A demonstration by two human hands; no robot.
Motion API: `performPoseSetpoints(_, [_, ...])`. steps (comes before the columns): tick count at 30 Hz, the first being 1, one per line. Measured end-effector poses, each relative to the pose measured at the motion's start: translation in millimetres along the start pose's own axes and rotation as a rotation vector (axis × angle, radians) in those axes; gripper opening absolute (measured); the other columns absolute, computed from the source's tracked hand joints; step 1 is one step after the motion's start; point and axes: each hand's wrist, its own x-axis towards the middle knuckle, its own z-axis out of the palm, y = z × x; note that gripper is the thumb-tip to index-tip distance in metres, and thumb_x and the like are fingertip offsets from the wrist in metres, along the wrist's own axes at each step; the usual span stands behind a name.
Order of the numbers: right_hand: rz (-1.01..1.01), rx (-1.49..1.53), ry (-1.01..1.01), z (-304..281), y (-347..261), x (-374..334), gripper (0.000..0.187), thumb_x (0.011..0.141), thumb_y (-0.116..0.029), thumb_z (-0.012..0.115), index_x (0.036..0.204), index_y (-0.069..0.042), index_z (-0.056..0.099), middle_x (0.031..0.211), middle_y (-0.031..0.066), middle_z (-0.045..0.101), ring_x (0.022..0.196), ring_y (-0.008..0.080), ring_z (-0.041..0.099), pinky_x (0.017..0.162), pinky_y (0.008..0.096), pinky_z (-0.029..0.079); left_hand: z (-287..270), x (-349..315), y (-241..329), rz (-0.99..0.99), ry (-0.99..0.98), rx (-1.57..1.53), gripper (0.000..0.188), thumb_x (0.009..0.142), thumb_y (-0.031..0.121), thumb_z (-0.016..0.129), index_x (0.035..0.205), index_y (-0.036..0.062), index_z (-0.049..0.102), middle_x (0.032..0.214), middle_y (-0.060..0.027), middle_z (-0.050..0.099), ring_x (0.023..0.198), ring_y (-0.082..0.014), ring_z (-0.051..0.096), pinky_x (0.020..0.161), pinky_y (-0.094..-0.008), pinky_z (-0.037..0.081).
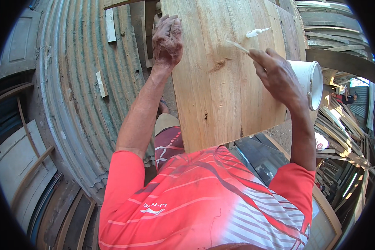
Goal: The person applies a substance from a bucket to holes on a wooden board using a spatula and their fingers, then rubs sawdust over the board with their hands.
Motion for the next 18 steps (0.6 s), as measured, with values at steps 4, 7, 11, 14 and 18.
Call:
performPoseSetpoints(4, [0.027, -0.063, -0.088, 14, -10, -1, 0.027, 0.101, -0.014, 0.064, 0.126, -0.003, 0.067, 0.092, 0.0199, 0.061, 0.086, 0.0388, 0.067, 0.076, 0.0497, 0.052, 0, 1, 3, 0.060, 0.006, 0.022, 0.039, 0.111, 0.031, 0.053, 0.114, -0.0015, 0.075, 0.126, -0.0183, 0.074, 0.134, -0.0385, 0.060, 0.114, -0.0460, 0.047])
performPoseSetpoints(7, [0.020, -0.044, -0.155, 20, -27, -26, 0.027, 0.100, -0.012, 0.066, 0.125, -0.004, 0.067, 0.091, 0.0184, 0.060, 0.083, 0.0381, 0.065, 0.076, 0.0500, 0.051, 0, 1, 5, 0.059, 0.006, 0.042, 0.041, 0.111, 0.032, 0.053, 0.116, -0.0025, 0.074, 0.126, -0.0190, 0.074, 0.134, -0.0390, 0.060, 0.114, -0.0463, 0.046])
performPoseSetpoints(11, [-0.013, -0.008, -0.079, 7, -27, -18, 0.026, 0.099, -0.013, 0.065, 0.124, -0.005, 0.067, 0.093, 0.0193, 0.061, 0.083, 0.0388, 0.065, 0.076, 0.0501, 0.051, -1, -2, -3, 0.012, 0.003, 0.045, 0.045, 0.113, 0.039, 0.050, 0.120, 0.0041, 0.077, 0.132, -0.0126, 0.073, 0.139, -0.0321, 0.057, 0.117, -0.0429, 0.044])
performPoseSetpoints(14, [-0.068, -0.055, 0.046, 12, -16, 18, 0.021, 0.100, -0.012, 0.061, 0.117, -0.001, 0.066, 0.096, 0.0207, 0.063, 0.083, 0.0396, 0.067, 0.076, 0.0509, 0.052, 0, 0, 2, 0.022, -0.014, 0.062, 0.046, 0.113, 0.040, 0.049, 0.121, 0.0044, 0.077, 0.132, -0.0127, 0.073, 0.140, -0.0321, 0.056, 0.118, -0.0428, 0.043])
performPoseSetpoints(18, [-0.140, -0.032, -0.006, 25, -17, 23, 0.018, 0.099, -0.007, 0.057, 0.113, 0.001, 0.066, 0.094, 0.0205, 0.063, 0.080, 0.0369, 0.068, 0.070, 0.0494, 0.052, 0, 1, 3, 0.050, -0.016, 0.112, 0.045, 0.112, 0.035, 0.050, 0.119, -0.0015, 0.075, 0.128, -0.0180, 0.074, 0.137, -0.0378, 0.059, 0.116, -0.0464, 0.045])
